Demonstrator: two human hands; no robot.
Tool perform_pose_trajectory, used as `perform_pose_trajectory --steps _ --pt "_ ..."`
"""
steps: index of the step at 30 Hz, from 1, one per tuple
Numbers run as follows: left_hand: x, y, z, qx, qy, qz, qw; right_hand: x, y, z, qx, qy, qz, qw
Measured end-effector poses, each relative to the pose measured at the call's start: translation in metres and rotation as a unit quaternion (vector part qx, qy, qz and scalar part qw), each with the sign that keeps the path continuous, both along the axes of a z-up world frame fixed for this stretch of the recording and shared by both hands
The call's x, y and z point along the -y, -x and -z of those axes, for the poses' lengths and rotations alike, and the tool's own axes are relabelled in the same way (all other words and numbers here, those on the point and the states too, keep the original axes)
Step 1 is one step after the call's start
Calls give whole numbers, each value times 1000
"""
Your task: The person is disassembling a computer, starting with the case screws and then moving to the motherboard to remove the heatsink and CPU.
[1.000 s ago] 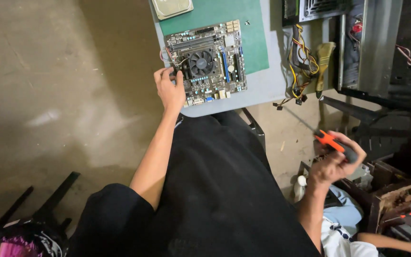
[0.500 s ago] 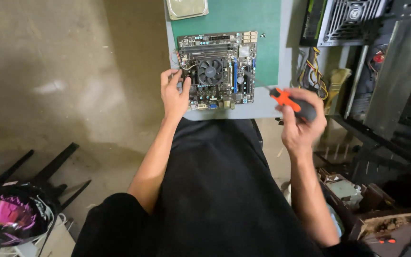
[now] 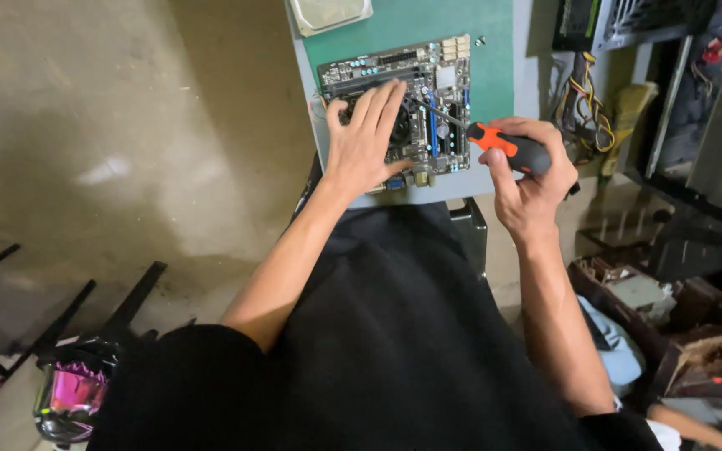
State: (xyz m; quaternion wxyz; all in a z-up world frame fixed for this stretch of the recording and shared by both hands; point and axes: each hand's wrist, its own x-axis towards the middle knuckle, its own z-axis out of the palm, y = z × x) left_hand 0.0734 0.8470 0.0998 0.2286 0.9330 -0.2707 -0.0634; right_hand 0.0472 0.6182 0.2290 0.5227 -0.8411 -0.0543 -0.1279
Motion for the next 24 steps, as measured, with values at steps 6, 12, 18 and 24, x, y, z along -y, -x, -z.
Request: perform_pose_trajectory --steps 6,12,18,24 --pt "7 -9 16 42 -140 21 989 -17 0 -15 -46 40 41 997" --pt "7 -9 25 3 6 20 1000 -6 -4 -3 -23 -28 18 999" --pt "7 -12 24 -12 13 27 999 -10 -9 -9 -11 11 8 1000" --pt "7 -12 24 -22 18 26 999 -14 -8 -13 -21 -11 12 1000"
